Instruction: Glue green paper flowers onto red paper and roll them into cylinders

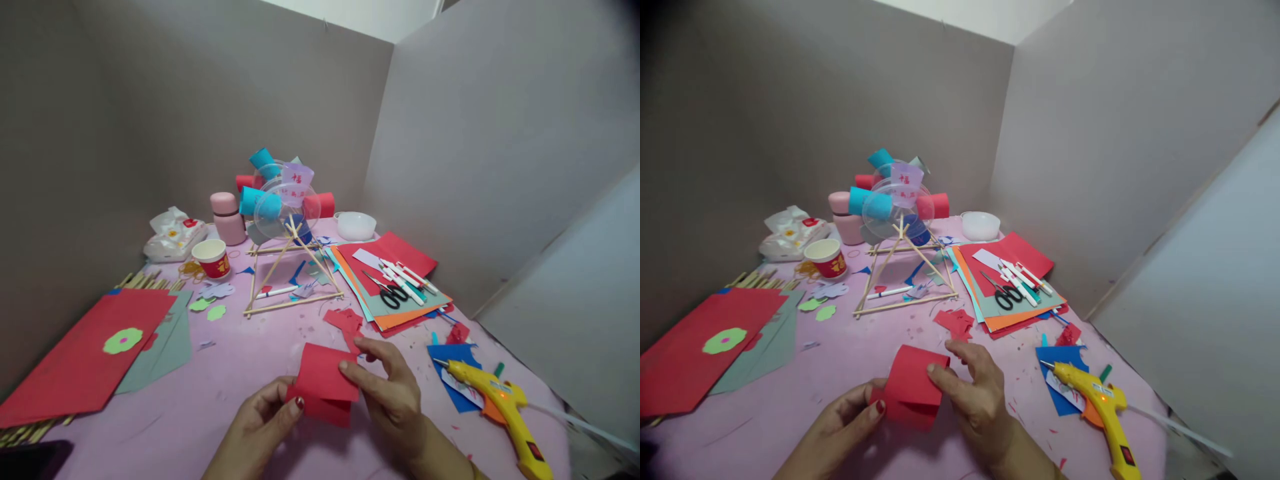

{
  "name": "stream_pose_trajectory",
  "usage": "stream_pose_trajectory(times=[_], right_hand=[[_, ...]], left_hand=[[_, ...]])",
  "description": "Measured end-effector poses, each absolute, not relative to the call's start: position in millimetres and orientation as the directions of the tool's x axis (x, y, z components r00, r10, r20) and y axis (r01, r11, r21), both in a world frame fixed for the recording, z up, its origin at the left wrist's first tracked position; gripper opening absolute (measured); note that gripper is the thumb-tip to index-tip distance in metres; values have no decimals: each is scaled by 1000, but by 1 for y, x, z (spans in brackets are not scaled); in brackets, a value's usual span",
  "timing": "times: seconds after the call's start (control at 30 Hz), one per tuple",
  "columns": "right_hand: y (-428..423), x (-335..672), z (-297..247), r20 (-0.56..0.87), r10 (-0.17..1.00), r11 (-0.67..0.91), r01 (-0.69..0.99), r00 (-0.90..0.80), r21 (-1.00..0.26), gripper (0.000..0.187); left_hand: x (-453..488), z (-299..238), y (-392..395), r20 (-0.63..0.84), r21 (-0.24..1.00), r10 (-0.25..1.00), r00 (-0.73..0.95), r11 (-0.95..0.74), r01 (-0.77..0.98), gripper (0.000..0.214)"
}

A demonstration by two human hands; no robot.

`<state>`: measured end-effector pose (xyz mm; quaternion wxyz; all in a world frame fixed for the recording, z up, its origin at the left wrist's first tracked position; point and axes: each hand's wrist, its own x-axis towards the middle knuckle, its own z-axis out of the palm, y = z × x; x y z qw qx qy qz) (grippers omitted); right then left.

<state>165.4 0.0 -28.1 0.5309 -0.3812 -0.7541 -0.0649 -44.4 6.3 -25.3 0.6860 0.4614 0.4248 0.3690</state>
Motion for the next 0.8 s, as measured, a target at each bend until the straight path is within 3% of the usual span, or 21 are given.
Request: stream_pose_trajectory(times=[0.17,0.37,0.47,0.57,0.73,0.8], right_hand=[[-4,159,-20,873,456,723,644,-171,-251,53],[-7,156,-30,843,497,739,611,-208,-285,57],[-8,155,-35,817,564,710,579,-125,-401,58],[-8,151,-31,739,674,650,466,12,-600,41],[-6,141,-24,493,865,500,266,-97,-824,12],[-5,139,-25,439,892,452,227,-107,-863,15]], left_hand=[[-37,-33,3,-367,894,883,291,421,-151,36],[-28,-26,-2,-320,872,887,332,413,-262,32],[-30,-21,-2,-338,887,903,264,399,-230,26],[-35,-17,1,-252,949,955,157,275,-153,24],[-40,-17,3,-52,998,989,136,56,-27,20],[-41,-20,4,14,999,991,133,-18,31,18]])
